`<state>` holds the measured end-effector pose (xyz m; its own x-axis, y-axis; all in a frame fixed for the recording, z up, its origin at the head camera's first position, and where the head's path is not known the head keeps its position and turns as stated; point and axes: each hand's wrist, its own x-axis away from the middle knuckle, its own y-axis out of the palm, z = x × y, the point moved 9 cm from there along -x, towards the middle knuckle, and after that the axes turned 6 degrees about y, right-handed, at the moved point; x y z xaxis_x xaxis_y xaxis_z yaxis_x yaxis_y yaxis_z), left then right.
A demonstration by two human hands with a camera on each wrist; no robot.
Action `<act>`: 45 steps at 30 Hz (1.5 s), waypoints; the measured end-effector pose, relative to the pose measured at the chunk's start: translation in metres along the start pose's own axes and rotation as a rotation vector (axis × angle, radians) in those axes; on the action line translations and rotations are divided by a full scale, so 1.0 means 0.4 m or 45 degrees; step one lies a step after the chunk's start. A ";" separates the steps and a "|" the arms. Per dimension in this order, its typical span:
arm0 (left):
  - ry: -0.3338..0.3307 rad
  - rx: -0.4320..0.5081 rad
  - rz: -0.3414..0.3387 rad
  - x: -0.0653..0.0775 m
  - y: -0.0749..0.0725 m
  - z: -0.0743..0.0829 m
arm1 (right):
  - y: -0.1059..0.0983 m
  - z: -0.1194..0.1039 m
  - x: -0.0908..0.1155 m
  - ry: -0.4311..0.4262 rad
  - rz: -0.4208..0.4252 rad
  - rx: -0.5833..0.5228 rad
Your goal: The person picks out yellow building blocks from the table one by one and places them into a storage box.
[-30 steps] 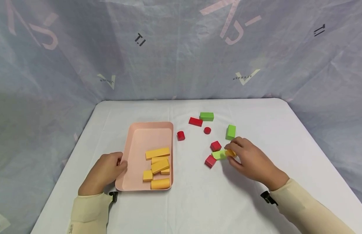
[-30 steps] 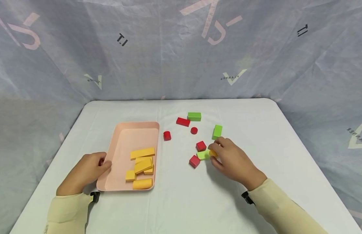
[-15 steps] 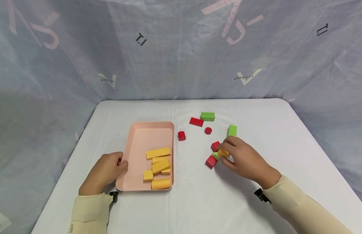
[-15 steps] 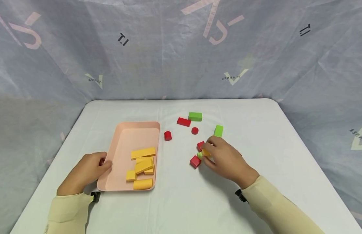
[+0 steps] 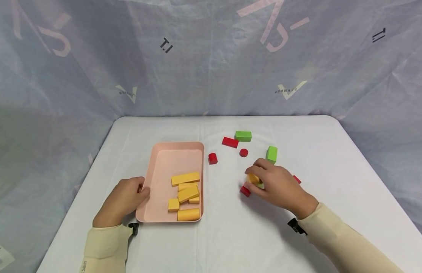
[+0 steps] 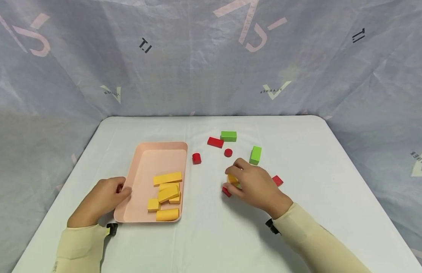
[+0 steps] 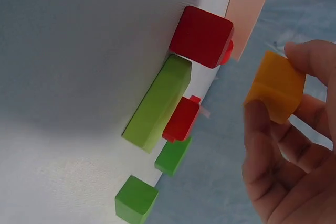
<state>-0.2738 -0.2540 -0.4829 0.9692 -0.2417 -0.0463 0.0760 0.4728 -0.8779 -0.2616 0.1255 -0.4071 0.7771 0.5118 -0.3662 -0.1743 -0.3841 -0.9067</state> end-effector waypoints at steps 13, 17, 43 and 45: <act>-0.012 0.000 -0.015 -0.001 0.002 0.002 | 0.011 -0.030 -0.021 -0.023 0.001 -0.090; -0.011 0.004 -0.016 0.000 0.001 0.003 | 0.017 -0.042 -0.026 -0.031 -0.019 -0.100; -0.020 0.023 -0.021 -0.001 0.004 -0.004 | 0.039 -0.128 -0.094 -0.112 -0.063 -0.085; -0.011 0.020 -0.019 -0.001 0.003 -0.003 | 0.041 -0.133 -0.097 -0.121 -0.063 -0.079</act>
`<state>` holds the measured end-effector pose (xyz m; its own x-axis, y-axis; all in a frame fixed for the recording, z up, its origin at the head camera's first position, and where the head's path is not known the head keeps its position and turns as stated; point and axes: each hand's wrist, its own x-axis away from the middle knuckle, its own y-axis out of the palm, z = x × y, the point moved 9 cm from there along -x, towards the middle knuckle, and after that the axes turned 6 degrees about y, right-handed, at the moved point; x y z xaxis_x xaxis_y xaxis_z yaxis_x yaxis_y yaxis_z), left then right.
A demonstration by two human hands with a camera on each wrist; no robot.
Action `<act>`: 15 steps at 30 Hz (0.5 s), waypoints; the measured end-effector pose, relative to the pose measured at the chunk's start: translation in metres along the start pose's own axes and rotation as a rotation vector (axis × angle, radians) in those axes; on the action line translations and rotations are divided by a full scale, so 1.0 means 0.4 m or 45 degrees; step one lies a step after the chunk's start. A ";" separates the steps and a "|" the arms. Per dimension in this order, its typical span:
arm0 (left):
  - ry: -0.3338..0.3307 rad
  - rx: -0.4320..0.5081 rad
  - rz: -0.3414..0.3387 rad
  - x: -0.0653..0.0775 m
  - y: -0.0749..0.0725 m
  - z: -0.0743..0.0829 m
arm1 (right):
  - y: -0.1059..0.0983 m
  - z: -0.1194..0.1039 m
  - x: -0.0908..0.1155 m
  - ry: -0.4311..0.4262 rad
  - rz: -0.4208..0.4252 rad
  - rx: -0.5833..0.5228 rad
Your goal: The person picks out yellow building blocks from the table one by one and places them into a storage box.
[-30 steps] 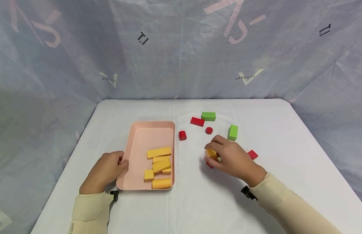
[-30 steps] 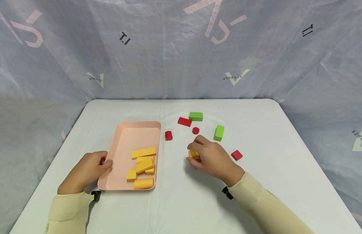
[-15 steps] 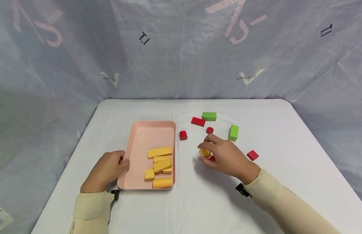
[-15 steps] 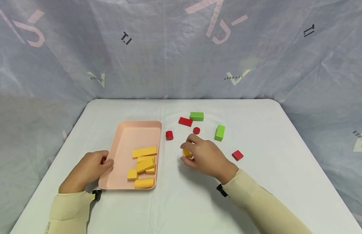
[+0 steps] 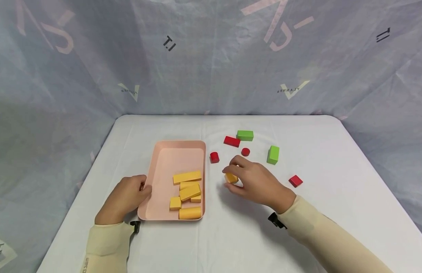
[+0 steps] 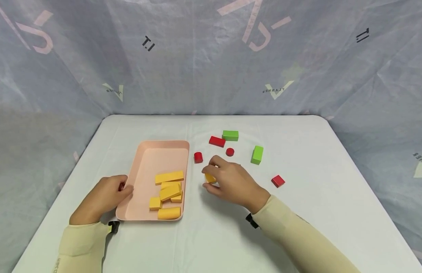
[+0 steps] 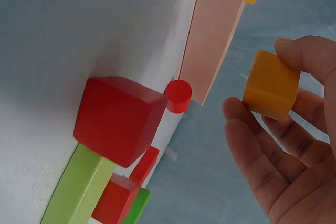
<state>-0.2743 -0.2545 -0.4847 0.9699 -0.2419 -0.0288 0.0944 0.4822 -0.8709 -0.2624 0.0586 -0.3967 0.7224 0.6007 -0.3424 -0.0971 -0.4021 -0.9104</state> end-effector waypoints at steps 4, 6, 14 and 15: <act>-0.005 -0.017 -0.010 0.001 0.001 0.001 | 0.006 -0.010 -0.007 -0.014 -0.006 -0.006; -0.010 -0.018 -0.015 0.002 0.001 0.002 | 0.010 -0.018 -0.012 -0.017 -0.008 -0.027; -0.004 -0.004 -0.010 0.002 -0.001 0.003 | 0.023 -0.046 -0.028 -0.026 -0.025 -0.071; -0.004 -0.005 -0.010 0.002 -0.001 0.003 | 0.025 -0.049 -0.029 -0.031 -0.033 -0.069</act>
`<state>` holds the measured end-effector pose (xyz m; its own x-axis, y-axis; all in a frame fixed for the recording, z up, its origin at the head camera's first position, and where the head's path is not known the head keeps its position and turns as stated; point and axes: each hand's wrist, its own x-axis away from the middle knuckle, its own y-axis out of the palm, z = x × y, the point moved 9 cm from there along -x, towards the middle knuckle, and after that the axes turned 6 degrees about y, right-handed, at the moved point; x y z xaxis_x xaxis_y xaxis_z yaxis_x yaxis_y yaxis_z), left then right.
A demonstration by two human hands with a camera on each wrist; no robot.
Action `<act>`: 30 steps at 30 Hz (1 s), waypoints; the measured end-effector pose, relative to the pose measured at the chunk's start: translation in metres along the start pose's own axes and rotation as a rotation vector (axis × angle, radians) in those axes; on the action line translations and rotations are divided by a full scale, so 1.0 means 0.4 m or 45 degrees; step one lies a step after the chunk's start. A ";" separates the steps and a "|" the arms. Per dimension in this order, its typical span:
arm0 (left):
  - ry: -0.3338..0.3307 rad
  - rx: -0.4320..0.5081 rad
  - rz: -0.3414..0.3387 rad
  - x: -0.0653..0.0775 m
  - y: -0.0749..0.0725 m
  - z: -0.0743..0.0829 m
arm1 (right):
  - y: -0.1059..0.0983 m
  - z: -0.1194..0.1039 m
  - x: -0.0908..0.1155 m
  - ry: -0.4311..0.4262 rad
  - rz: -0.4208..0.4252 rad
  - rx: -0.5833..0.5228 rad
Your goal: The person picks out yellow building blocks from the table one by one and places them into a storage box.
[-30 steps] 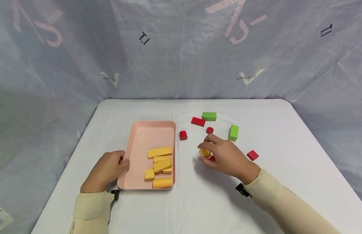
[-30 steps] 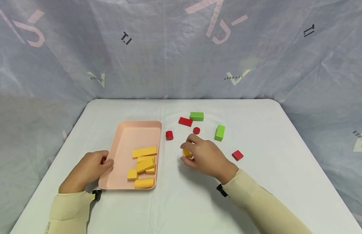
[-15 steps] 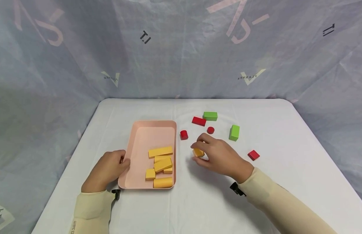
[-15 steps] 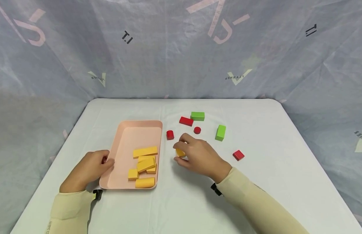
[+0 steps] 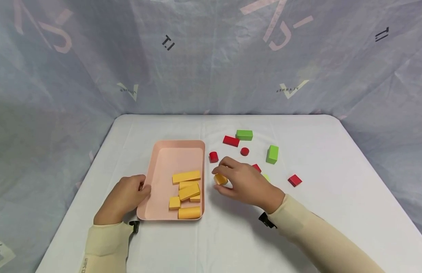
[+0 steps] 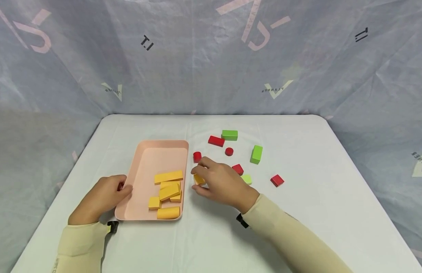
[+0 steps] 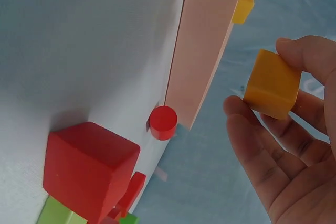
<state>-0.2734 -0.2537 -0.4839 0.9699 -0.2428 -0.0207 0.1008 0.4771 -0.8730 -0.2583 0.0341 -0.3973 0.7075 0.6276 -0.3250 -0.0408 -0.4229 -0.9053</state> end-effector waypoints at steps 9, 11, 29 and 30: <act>-0.004 -0.014 0.002 0.001 0.002 -0.004 | 0.020 -0.030 -0.017 -0.066 -0.048 -0.008; -0.001 -0.013 0.004 0.000 0.001 -0.004 | 0.024 -0.039 -0.021 -0.082 -0.049 -0.008; 0.000 -0.001 0.000 -0.002 0.000 -0.002 | 0.052 -0.098 -0.040 -0.174 -0.049 -0.032; 0.001 0.000 0.000 -0.002 0.000 -0.002 | 0.054 -0.100 -0.040 -0.174 -0.051 -0.030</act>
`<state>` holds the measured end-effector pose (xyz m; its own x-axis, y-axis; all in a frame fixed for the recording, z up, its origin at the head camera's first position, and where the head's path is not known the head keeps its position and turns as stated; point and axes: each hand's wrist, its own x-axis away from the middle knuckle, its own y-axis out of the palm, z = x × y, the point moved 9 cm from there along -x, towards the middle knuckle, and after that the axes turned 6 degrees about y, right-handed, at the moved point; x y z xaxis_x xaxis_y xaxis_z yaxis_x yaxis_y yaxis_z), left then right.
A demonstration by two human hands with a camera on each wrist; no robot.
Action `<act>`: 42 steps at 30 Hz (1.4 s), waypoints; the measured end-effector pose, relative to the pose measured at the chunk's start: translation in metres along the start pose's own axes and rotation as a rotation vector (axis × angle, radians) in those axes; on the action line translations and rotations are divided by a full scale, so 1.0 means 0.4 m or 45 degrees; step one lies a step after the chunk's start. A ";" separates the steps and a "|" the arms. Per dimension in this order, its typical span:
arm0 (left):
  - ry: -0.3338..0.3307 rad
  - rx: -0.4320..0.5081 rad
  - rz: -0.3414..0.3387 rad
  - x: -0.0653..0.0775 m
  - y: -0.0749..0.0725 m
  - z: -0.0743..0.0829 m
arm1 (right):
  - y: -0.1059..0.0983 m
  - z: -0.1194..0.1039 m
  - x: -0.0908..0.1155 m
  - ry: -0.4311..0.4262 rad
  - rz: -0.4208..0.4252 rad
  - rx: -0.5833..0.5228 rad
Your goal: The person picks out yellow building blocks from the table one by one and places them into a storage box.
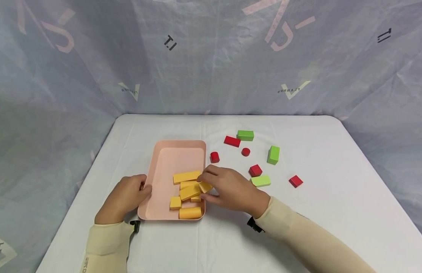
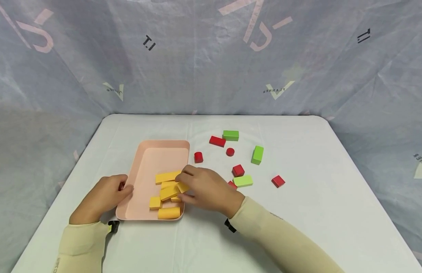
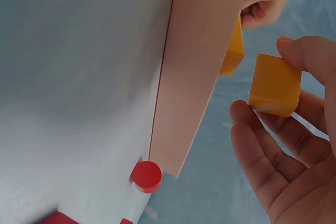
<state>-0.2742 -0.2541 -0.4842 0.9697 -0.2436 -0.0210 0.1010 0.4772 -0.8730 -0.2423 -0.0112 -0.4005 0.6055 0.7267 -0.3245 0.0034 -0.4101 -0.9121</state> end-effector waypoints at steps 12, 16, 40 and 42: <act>0.020 0.007 0.029 0.002 -0.006 0.002 | 0.018 -0.033 -0.009 -0.062 0.015 -0.045; 0.016 0.002 0.024 0.003 -0.006 0.001 | 0.023 -0.043 -0.014 -0.075 0.011 -0.048; 0.002 -0.004 0.012 0.001 0.000 -0.005 | 0.055 -0.076 -0.020 -0.140 -0.036 0.044; -0.002 -0.002 0.011 0.001 0.001 -0.005 | 0.060 -0.075 -0.019 -0.137 -0.052 0.063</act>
<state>-0.2742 -0.2558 -0.4855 0.9708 -0.2381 -0.0278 0.0923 0.4782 -0.8734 -0.2228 -0.0432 -0.4122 0.5170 0.7980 -0.3096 -0.0148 -0.3533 -0.9354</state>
